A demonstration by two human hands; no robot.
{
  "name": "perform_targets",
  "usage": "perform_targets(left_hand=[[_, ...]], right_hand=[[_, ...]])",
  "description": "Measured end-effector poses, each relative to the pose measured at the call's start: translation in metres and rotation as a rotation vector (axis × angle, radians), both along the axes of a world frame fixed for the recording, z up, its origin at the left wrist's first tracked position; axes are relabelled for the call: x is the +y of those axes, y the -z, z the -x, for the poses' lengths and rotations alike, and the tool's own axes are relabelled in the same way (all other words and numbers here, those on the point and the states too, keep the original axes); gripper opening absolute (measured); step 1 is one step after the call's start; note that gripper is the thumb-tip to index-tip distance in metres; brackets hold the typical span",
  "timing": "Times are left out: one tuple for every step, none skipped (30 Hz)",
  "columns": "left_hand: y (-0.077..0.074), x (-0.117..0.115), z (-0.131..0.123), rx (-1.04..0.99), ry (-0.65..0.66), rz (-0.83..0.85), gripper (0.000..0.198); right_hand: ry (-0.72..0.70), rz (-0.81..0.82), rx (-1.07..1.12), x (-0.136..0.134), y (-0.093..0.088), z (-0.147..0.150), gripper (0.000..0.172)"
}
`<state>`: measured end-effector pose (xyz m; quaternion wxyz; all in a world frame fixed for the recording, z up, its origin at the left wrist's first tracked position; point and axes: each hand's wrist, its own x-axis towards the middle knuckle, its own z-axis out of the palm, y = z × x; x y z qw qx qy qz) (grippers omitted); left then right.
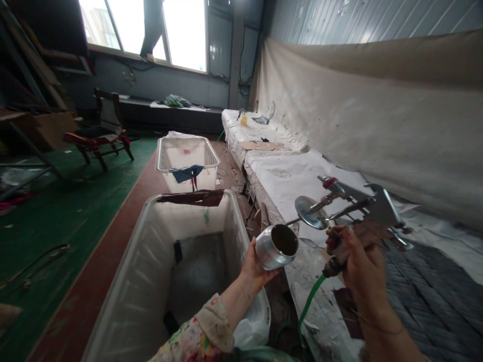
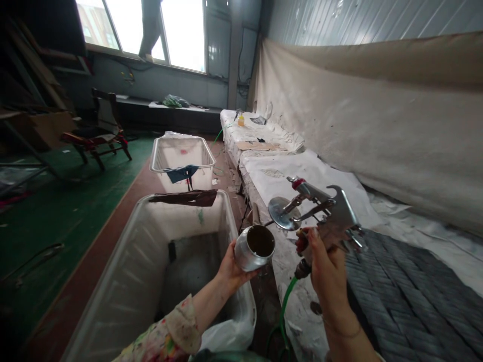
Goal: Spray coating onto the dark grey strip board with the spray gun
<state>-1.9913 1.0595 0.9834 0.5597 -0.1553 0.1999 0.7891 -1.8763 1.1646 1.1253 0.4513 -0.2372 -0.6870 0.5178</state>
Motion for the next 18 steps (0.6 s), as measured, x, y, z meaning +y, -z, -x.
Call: perform_targets(left_hand=[[-0.001, -0.001, 0.0, -0.001, -0.014, -0.002, 0.062], [-0.001, -0.002, 0.0, -0.001, -0.027, -0.002, 0.063], [0.0, -0.003, -0.001, -0.003, -0.041, -0.002, 0.063], [0.001, -0.003, -0.001, -0.007, -0.056, -0.008, 0.064], [0.002, -0.003, -0.002, -0.011, -0.071, -0.022, 0.064], [0.004, -0.003, -0.002, -0.013, -0.083, -0.039, 0.065], [0.004, -0.003, -0.003, -0.015, -0.092, -0.055, 0.065], [0.005, -0.002, -0.004, -0.015, -0.099, -0.07, 0.066], [0.005, -0.001, -0.005, -0.011, -0.105, -0.081, 0.066], [0.005, 0.0, -0.006, -0.005, -0.109, -0.087, 0.065], [0.005, 0.001, -0.007, 0.001, -0.113, -0.091, 0.065], [0.004, 0.002, -0.007, 0.008, -0.116, -0.1, 0.065], [0.003, 0.003, -0.008, 0.014, -0.12, -0.115, 0.065], [0.002, 0.004, -0.009, 0.019, -0.123, -0.131, 0.065], [0.001, 0.005, -0.01, 0.02, -0.125, -0.14, 0.065], [-0.001, 0.006, -0.011, 0.017, -0.126, -0.141, 0.065], [-0.002, 0.006, -0.012, 0.014, -0.131, -0.134, 0.064], [-0.004, 0.006, -0.013, 0.012, -0.138, -0.122, 0.063]], right_hand=[[0.026, 0.003, 0.0, -0.002, -0.005, 0.0, 0.033], [0.055, 0.002, 0.006, -0.004, -0.011, -0.001, 0.033], [0.074, 0.005, 0.021, -0.006, -0.016, -0.001, 0.033], [0.08, 0.016, 0.041, -0.007, -0.02, -0.002, 0.032], [0.074, 0.04, 0.065, -0.008, -0.023, -0.003, 0.031], [0.056, 0.076, 0.08, -0.008, -0.024, -0.004, 0.03], [0.038, 0.115, 0.081, -0.009, -0.024, -0.004, 0.03], [0.031, 0.149, 0.062, -0.009, -0.022, -0.004, 0.031], [0.03, 0.176, 0.029, -0.01, -0.019, -0.004, 0.033], [0.029, 0.204, -0.003, -0.011, -0.014, -0.003, 0.035], [0.023, 0.232, -0.025, -0.012, -0.009, -0.002, 0.036], [0.016, 0.261, -0.038, -0.013, -0.004, -0.001, 0.036], [0.006, 0.287, -0.039, -0.014, 0.001, 0.001, 0.036], [-0.008, 0.308, -0.036, -0.016, 0.006, 0.002, 0.036], [-0.02, 0.32, -0.034, -0.017, 0.01, 0.003, 0.037], [-0.027, 0.325, -0.034, -0.018, 0.013, 0.004, 0.038], [-0.029, 0.325, -0.036, -0.019, 0.016, 0.004, 0.038], [-0.03, 0.324, -0.036, -0.02, 0.019, 0.004, 0.039]])
